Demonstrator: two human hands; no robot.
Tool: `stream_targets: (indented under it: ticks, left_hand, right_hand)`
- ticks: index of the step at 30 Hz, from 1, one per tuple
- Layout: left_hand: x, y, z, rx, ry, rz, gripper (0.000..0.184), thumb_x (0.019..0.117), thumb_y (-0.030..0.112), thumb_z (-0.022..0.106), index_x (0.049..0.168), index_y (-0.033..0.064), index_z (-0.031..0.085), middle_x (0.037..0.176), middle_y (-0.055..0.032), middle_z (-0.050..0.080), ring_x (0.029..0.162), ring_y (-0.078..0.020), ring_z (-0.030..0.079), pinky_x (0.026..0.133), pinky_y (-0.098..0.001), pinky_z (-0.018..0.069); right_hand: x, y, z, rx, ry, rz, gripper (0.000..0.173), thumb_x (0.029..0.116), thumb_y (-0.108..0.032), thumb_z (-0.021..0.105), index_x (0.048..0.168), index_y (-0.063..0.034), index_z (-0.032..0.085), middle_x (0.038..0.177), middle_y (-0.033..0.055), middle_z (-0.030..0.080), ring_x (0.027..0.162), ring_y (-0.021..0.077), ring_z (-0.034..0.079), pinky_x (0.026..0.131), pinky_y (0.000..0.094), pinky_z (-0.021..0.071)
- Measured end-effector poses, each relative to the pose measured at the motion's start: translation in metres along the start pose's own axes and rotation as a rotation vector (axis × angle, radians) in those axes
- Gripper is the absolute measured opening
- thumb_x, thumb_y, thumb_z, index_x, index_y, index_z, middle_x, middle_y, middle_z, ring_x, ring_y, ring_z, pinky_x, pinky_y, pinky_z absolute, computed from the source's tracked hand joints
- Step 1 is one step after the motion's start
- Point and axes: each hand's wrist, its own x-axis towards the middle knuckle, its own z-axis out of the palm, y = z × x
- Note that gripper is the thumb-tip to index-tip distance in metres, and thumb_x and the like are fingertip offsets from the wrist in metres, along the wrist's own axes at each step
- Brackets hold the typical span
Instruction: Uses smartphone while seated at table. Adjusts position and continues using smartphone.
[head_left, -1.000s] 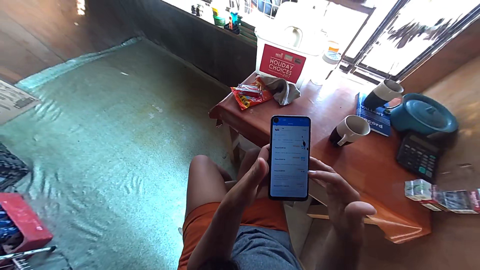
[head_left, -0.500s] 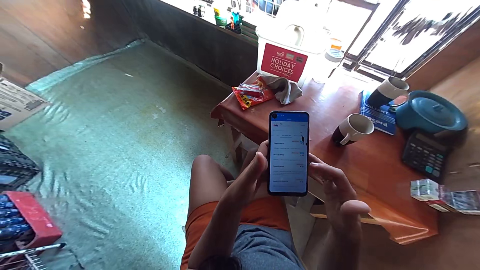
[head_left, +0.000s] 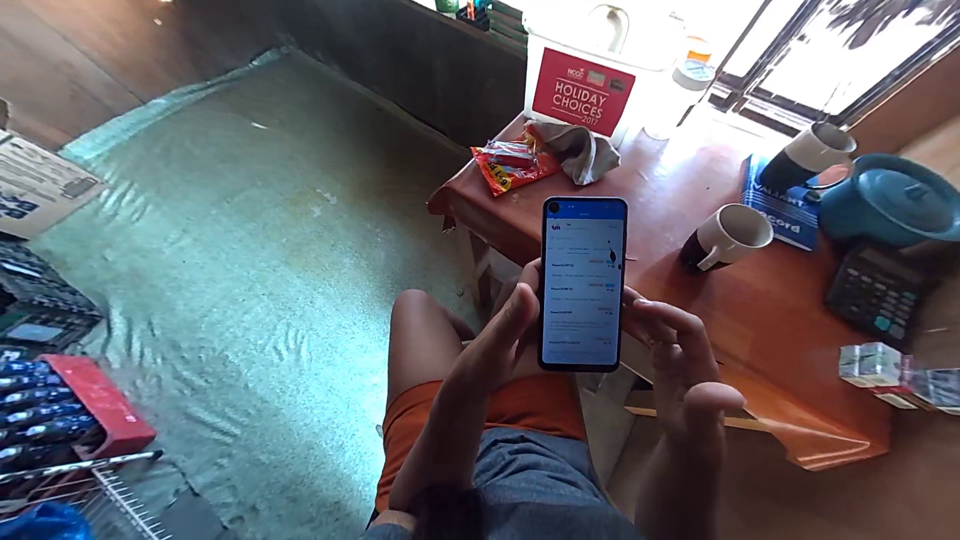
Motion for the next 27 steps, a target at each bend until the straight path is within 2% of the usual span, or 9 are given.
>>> stream_targets:
  ticks: [4,7,11,15,17,21,27]
  left_hand:
    - [-0.003,0.007,0.009,0.103,0.064,0.030,0.108,0.0866,0.085,0.040,0.152,-0.0003,0.026,0.132,-0.0086,0.060,0.114,-0.0114,0.062,0.092,-0.0302,0.0548]
    - [-0.002,0.005,0.000,0.012,0.011,0.008,0.104,0.0844,0.085,0.047,0.152,0.0077,0.028,0.131,-0.0056,0.062,0.115,-0.0140,0.064,0.094,-0.0345,0.0565]
    - [-0.002,0.003,-0.005,-0.024,0.000,-0.017,0.101,0.0855,0.083,0.049,0.152,0.0099,0.026,0.131,-0.0052,0.061,0.115,-0.0146,0.064,0.093,-0.0346,0.0569]
    - [0.001,-0.001,-0.010,-0.046,0.012,0.006,0.098,0.0845,0.083,0.049,0.149,0.0111,0.030,0.128,-0.0062,0.066,0.114,-0.0186,0.067,0.091,-0.0381,0.0596]
    - [-0.001,-0.003,-0.013,-0.038,0.049,0.006,0.103,0.0819,0.085,0.049,0.150,0.0097,0.030,0.128,-0.0072,0.066,0.112,-0.0191,0.067,0.089,-0.0376,0.0598]
    - [-0.006,0.002,-0.010,-0.009,0.074,-0.016,0.104,0.0829,0.085,0.050,0.153,0.0101,0.028,0.131,-0.0031,0.063,0.113,-0.0130,0.065,0.090,-0.0326,0.0580]
    - [-0.011,0.009,0.001,-0.041,0.020,0.037,0.099,0.0877,0.081,0.048,0.151,0.0081,0.025,0.131,-0.0071,0.062,0.116,-0.0172,0.065,0.094,-0.0366,0.0578]
  right_hand:
    - [0.000,0.000,0.002,-0.017,0.002,-0.003,0.074,0.0925,-0.080,0.034,0.139,-0.0279,0.056,0.146,-0.0020,0.058,0.139,0.0209,0.051,0.113,0.0433,0.0454]
    - [0.001,0.001,0.005,-0.013,0.003,-0.005,0.074,0.0924,-0.080,0.035,0.139,-0.0279,0.056,0.147,-0.0010,0.057,0.139,0.0218,0.051,0.114,0.0433,0.0453]
    - [0.002,0.004,0.008,-0.020,0.002,-0.002,0.074,0.0926,-0.080,0.033,0.141,-0.0280,0.054,0.149,-0.0003,0.055,0.140,0.0215,0.049,0.114,0.0427,0.0441]
    - [0.004,0.010,0.012,-0.003,0.021,0.013,0.075,0.0913,-0.082,0.032,0.142,-0.0305,0.053,0.149,-0.0034,0.055,0.139,0.0185,0.049,0.116,0.0402,0.0410]
    - [0.005,0.013,0.015,0.003,0.015,0.013,0.072,0.0927,-0.080,0.033,0.142,-0.0311,0.053,0.149,-0.0038,0.055,0.140,0.0179,0.049,0.116,0.0391,0.0413]
    - [0.004,0.012,0.018,0.006,0.006,-0.001,0.073,0.0932,-0.079,0.033,0.143,-0.0298,0.053,0.150,-0.0043,0.054,0.140,0.0172,0.049,0.115,0.0388,0.0426]
    - [-0.002,0.000,0.015,-0.028,-0.005,-0.021,0.074,0.0914,-0.082,0.034,0.143,-0.0307,0.051,0.148,-0.0038,0.055,0.136,0.0186,0.052,0.112,0.0398,0.0461]
